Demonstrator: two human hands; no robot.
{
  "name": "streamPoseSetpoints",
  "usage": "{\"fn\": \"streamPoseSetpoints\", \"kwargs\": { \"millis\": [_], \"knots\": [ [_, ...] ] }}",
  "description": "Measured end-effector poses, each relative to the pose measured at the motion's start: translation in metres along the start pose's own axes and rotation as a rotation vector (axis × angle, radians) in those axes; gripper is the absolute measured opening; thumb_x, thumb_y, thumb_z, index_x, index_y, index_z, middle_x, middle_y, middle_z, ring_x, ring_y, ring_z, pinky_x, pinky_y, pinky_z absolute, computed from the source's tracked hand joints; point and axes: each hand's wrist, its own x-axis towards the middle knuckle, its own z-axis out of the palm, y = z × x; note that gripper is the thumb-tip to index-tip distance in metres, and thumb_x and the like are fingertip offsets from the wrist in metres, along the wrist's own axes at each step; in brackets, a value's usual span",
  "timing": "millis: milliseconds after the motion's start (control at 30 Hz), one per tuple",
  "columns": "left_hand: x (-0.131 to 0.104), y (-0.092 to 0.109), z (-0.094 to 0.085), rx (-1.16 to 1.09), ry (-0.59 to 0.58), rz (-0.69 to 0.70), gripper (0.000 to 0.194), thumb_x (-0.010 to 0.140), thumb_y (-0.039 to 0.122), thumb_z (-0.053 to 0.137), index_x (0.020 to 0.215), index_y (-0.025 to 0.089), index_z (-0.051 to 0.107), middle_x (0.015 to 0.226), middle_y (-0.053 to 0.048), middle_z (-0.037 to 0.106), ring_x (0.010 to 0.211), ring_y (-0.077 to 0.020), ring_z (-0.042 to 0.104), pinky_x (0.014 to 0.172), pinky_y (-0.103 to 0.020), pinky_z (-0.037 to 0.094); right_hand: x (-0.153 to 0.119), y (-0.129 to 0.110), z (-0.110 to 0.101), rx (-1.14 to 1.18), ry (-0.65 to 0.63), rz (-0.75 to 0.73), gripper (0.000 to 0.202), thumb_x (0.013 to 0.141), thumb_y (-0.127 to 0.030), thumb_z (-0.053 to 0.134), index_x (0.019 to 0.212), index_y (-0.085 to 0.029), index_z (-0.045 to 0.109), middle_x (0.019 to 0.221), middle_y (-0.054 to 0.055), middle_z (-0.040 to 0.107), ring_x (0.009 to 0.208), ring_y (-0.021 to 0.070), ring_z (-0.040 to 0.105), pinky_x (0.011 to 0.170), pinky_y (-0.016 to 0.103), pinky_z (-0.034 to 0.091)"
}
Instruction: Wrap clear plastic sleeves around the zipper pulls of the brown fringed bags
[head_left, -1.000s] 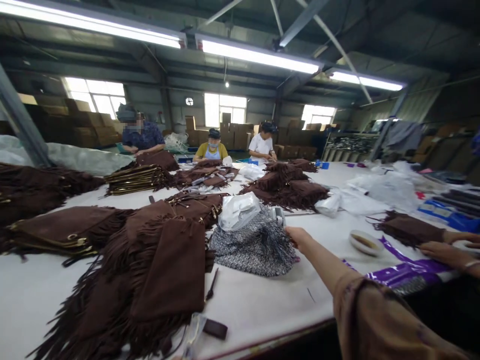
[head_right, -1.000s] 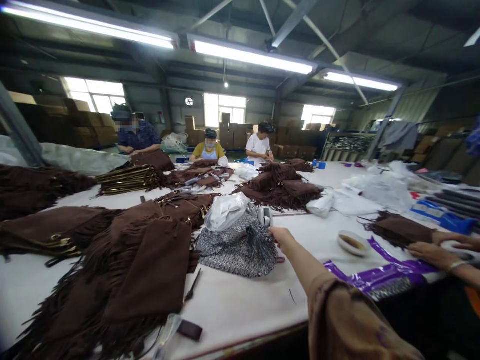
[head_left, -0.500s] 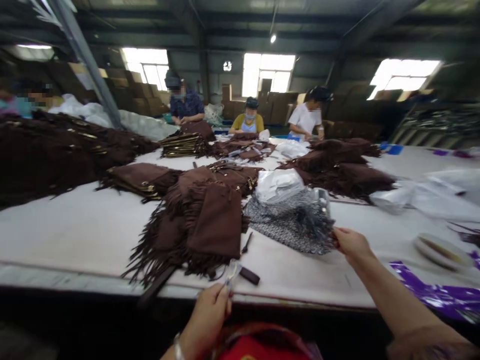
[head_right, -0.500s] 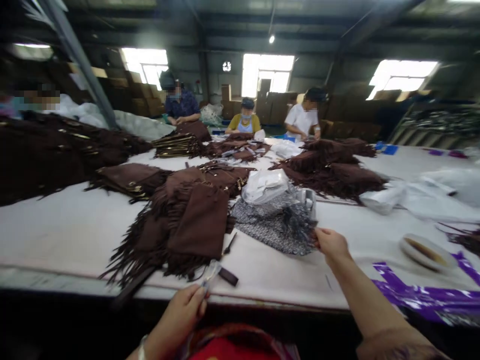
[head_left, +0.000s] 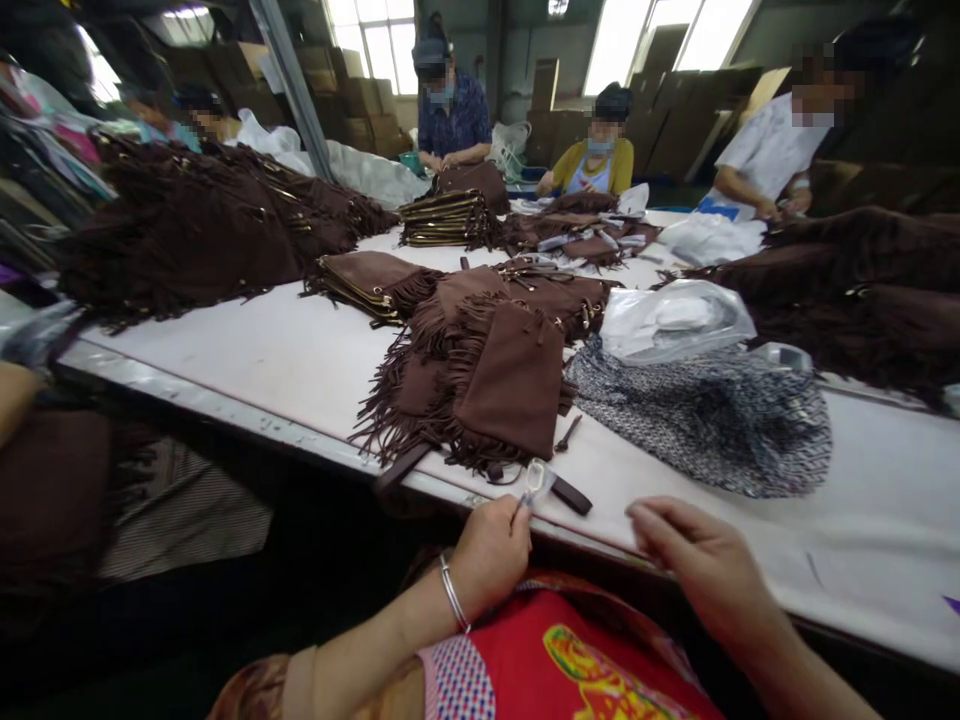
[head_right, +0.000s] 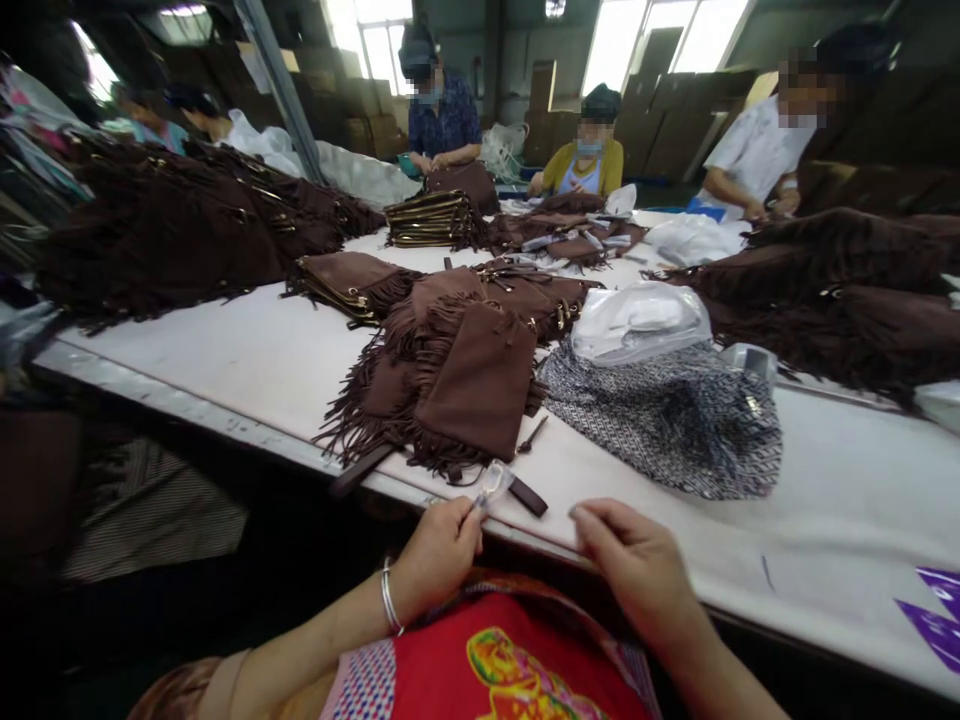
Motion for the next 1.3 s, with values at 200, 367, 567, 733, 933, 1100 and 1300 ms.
{"fn": "streamPoseSetpoints", "kwargs": {
  "millis": [200, 367, 567, 733, 933, 1100, 1300],
  "knots": [
    [-0.007, -0.003, -0.001, 0.280, 0.030, 0.086, 0.030, 0.094, 0.028, 0.035, 0.077, 0.017, 0.057, 0.070, -0.008, 0.064, 0.062, -0.0178, 0.058, 0.056, -0.029, 0.034, 0.010, -0.034, 0.083, 0.072, -0.371, 0.037, 0.035, 0.084, -0.041, 0.054, 0.058, -0.017, 0.057, 0.054, -0.002, 0.054, 0.054, 0.0106, 0.046, 0.055, 0.023, 0.036],
    [-0.009, -0.012, -0.001, 0.360, 0.030, 0.155, 0.035, 0.097, 0.029, 0.028, 0.084, 0.015, 0.057, 0.075, -0.013, 0.066, 0.067, -0.0212, 0.062, 0.058, -0.030, 0.039, 0.027, -0.032, 0.098, -0.013, -0.355, 0.088, 0.033, 0.079, -0.040, 0.055, 0.056, -0.017, 0.057, 0.050, -0.002, 0.052, 0.051, 0.0111, 0.046, 0.051, 0.023, 0.034],
    [-0.010, -0.019, 0.003, 0.396, 0.040, 0.262, 0.034, 0.096, 0.024, 0.026, 0.087, 0.014, 0.057, 0.075, -0.014, 0.066, 0.065, -0.0239, 0.064, 0.054, -0.032, 0.042, 0.032, -0.025, 0.107, -0.082, -0.300, 0.213, 0.034, 0.075, -0.045, 0.057, 0.057, -0.017, 0.058, 0.048, -0.002, 0.053, 0.048, 0.0114, 0.045, 0.047, 0.023, 0.034],
    [-0.012, -0.021, 0.005, 0.380, 0.097, 0.252, 0.038, 0.096, 0.025, 0.029, 0.127, 0.007, 0.042, 0.077, -0.013, 0.068, 0.062, -0.0244, 0.064, 0.052, -0.032, 0.042, 0.033, -0.027, 0.105, -0.131, -0.300, 0.192, 0.034, 0.074, -0.045, 0.058, 0.056, -0.017, 0.058, 0.050, -0.002, 0.054, 0.050, 0.0117, 0.047, 0.047, 0.023, 0.033],
    [-0.010, -0.022, 0.003, 0.371, 0.080, 0.268, 0.029, 0.096, 0.024, 0.029, 0.091, 0.015, 0.056, 0.076, -0.010, 0.066, 0.065, -0.0214, 0.063, 0.056, -0.031, 0.041, 0.025, -0.035, 0.098, -0.105, -0.346, 0.201, 0.031, 0.076, -0.040, 0.056, 0.061, -0.016, 0.066, 0.054, 0.001, 0.061, 0.050, 0.0113, 0.048, 0.049, 0.023, 0.034],
    [-0.007, -0.012, -0.001, 0.222, 0.121, 0.140, 0.023, 0.093, 0.024, 0.038, 0.080, 0.017, 0.056, 0.071, -0.007, 0.064, 0.065, -0.0190, 0.060, 0.058, -0.029, 0.040, 0.019, -0.029, 0.100, 0.048, -0.299, 0.309, 0.025, 0.074, -0.038, 0.061, 0.071, -0.014, 0.070, 0.055, 0.000, 0.061, 0.045, 0.0081, 0.042, 0.045, 0.022, 0.030],
    [-0.006, -0.004, 0.000, -0.046, 0.118, 0.041, 0.021, 0.090, 0.024, 0.044, 0.077, 0.018, 0.058, 0.070, -0.004, 0.064, 0.064, -0.0154, 0.058, 0.062, -0.026, 0.041, 0.011, -0.028, 0.102, 0.329, -0.244, 0.434, 0.018, 0.070, -0.033, 0.065, 0.073, -0.015, 0.063, 0.050, -0.005, 0.052, 0.038, 0.0045, 0.033, 0.039, 0.020, 0.022]
  ]
}}
